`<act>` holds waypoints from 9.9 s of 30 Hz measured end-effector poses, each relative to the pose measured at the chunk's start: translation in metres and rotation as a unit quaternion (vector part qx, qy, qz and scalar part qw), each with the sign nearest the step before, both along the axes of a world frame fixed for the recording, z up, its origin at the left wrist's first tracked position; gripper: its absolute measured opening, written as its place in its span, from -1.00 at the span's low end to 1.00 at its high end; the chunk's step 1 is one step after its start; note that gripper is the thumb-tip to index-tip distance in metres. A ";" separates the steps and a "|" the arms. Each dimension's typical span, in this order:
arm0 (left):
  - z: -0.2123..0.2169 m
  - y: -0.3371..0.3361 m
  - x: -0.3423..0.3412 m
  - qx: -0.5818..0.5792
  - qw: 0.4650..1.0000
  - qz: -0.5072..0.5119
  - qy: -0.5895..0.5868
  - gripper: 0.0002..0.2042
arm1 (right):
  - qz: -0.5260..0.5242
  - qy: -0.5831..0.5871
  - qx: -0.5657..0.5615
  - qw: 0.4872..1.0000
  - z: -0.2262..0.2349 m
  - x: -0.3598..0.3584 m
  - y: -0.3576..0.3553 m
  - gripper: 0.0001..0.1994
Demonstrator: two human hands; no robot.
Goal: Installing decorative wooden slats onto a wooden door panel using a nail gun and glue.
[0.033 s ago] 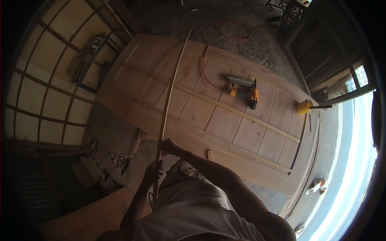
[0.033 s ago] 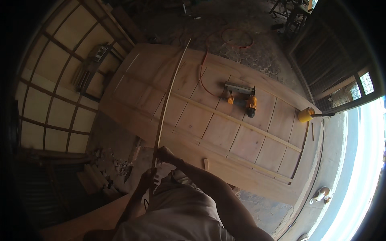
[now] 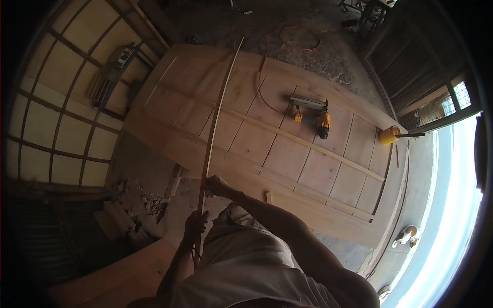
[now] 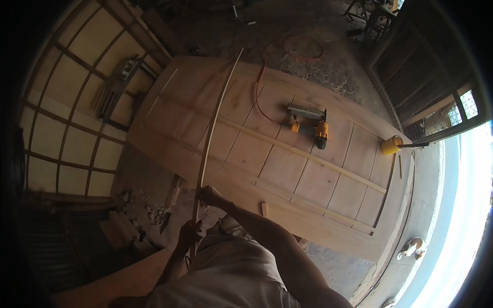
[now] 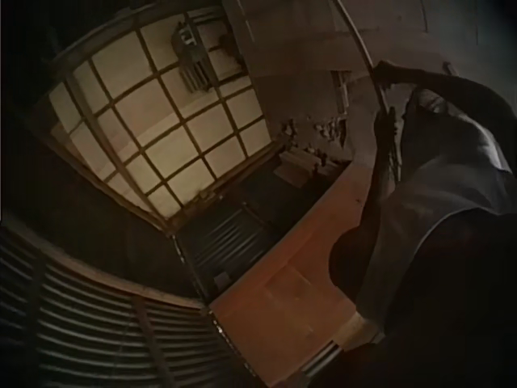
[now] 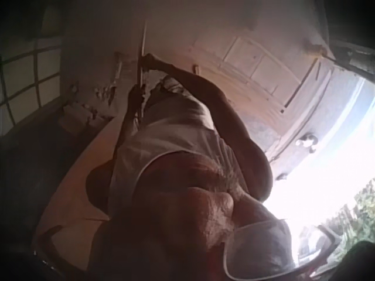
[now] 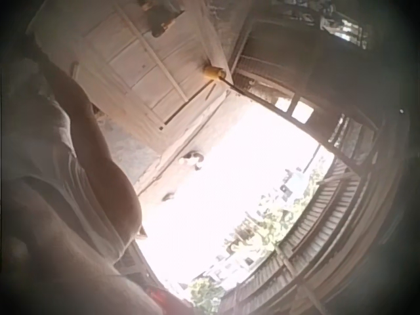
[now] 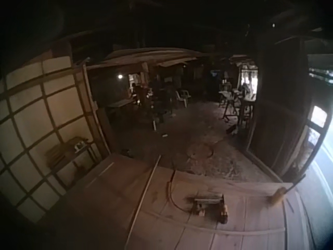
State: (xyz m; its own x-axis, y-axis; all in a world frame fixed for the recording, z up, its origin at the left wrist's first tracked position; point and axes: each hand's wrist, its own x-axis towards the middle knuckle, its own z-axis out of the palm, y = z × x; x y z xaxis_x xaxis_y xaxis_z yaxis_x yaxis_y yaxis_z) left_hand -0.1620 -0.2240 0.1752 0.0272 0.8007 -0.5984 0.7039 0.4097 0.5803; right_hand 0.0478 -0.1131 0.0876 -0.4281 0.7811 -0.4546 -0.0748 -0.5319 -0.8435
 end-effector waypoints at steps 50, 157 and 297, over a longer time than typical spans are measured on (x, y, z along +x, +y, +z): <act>-0.146 0.159 0.268 -0.345 0.912 0.042 -0.220 -0.32 | -0.037 -0.766 -0.121 0.630 -0.012 0.531 -0.440 -0.63; -0.070 0.105 0.080 0.075 0.856 -0.499 0.110 -0.74 | -0.415 -0.487 -0.195 0.743 -0.060 0.214 -0.436 -0.61; -0.095 0.111 0.465 0.197 0.791 -0.491 -0.305 -0.13 | 0.034 -0.714 0.028 0.699 0.136 0.404 -0.138 -0.60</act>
State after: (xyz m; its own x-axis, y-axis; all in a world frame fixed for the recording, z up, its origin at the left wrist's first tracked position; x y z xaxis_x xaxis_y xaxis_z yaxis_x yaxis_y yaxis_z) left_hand 0.3031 -0.1132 0.0798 0.9406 0.3346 0.0583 0.1089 -0.4596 0.8814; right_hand 0.4516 -0.2509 0.2234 0.3941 0.8148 -0.4252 0.8881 -0.4568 -0.0523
